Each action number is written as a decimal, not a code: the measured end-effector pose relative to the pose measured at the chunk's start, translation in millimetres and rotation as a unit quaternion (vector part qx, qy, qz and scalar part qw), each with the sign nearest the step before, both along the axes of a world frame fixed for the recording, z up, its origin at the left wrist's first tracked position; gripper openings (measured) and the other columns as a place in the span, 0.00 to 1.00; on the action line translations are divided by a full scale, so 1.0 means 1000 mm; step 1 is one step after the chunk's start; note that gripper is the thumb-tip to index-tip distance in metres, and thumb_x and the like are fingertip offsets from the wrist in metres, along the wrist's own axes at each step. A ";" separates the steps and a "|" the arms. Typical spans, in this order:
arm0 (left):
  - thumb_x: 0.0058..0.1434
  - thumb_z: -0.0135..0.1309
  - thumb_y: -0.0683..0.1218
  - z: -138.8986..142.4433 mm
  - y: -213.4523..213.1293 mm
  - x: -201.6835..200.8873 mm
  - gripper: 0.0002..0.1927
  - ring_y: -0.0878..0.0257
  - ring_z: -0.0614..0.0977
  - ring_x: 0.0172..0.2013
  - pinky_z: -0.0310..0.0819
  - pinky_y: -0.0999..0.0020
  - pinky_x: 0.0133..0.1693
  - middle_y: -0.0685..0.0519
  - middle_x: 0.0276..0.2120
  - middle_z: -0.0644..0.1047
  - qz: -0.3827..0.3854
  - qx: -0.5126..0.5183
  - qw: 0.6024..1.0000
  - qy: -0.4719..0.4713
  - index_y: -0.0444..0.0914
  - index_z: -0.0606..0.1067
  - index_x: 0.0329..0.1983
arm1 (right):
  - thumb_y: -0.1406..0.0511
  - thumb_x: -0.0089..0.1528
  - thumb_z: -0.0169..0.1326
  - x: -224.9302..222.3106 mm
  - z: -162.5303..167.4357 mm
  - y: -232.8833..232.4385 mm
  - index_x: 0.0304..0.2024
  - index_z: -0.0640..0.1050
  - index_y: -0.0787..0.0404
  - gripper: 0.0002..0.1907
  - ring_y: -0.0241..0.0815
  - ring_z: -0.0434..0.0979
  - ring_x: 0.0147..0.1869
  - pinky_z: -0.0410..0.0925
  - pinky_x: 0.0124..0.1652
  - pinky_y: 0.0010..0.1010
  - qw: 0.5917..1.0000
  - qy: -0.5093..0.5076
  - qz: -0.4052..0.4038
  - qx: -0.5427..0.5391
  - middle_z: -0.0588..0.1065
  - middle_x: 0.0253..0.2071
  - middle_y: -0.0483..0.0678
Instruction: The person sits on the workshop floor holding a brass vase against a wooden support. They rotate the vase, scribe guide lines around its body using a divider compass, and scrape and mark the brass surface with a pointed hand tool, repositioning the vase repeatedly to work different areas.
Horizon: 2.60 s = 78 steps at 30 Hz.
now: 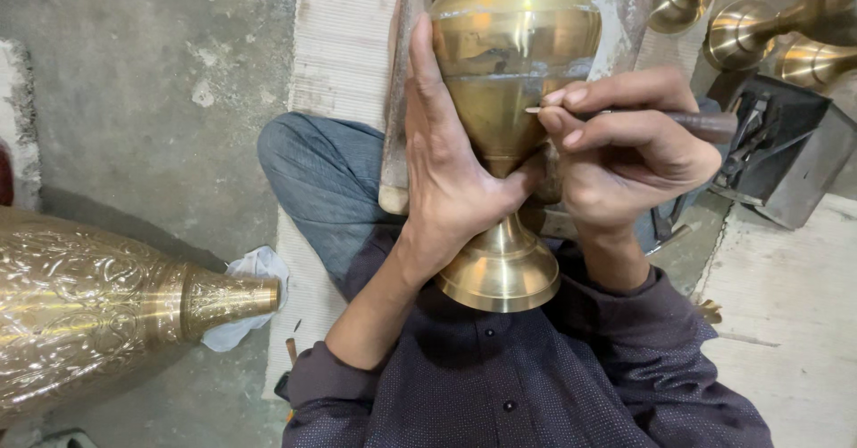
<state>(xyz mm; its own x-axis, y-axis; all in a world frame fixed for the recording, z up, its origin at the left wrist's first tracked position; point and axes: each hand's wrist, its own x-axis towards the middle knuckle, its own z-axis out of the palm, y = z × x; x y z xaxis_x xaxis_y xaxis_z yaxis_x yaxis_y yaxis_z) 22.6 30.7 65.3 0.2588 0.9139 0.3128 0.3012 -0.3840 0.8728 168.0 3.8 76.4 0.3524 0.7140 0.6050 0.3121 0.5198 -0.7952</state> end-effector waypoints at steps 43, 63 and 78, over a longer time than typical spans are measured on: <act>0.47 0.79 0.49 0.001 0.000 0.001 0.73 0.42 0.67 0.69 0.65 0.52 0.71 0.35 0.68 0.59 0.002 -0.005 1.000 0.004 0.42 0.32 0.77 | 0.81 0.57 0.68 0.003 -0.016 -0.007 0.26 0.75 0.65 0.15 0.41 0.82 0.39 0.81 0.40 0.32 0.999 -0.016 0.013 0.028 0.75 0.37 0.51; 0.46 0.79 0.49 -0.001 0.000 0.001 0.73 0.41 0.66 0.70 0.64 0.51 0.72 0.34 0.69 0.58 0.005 0.000 1.000 0.006 0.40 0.33 0.77 | 0.82 0.58 0.69 0.007 -0.024 -0.009 0.27 0.76 0.65 0.15 0.41 0.82 0.38 0.80 0.39 0.29 0.998 -0.017 0.033 0.047 0.76 0.39 0.51; 0.47 0.78 0.47 0.000 0.000 0.000 0.72 0.42 0.66 0.70 0.63 0.53 0.72 0.35 0.69 0.59 0.006 -0.011 1.000 0.006 0.40 0.33 0.77 | 0.81 0.58 0.67 0.010 -0.027 -0.008 0.28 0.78 0.66 0.12 0.41 0.82 0.38 0.81 0.41 0.31 0.995 -0.032 0.061 0.072 0.76 0.38 0.51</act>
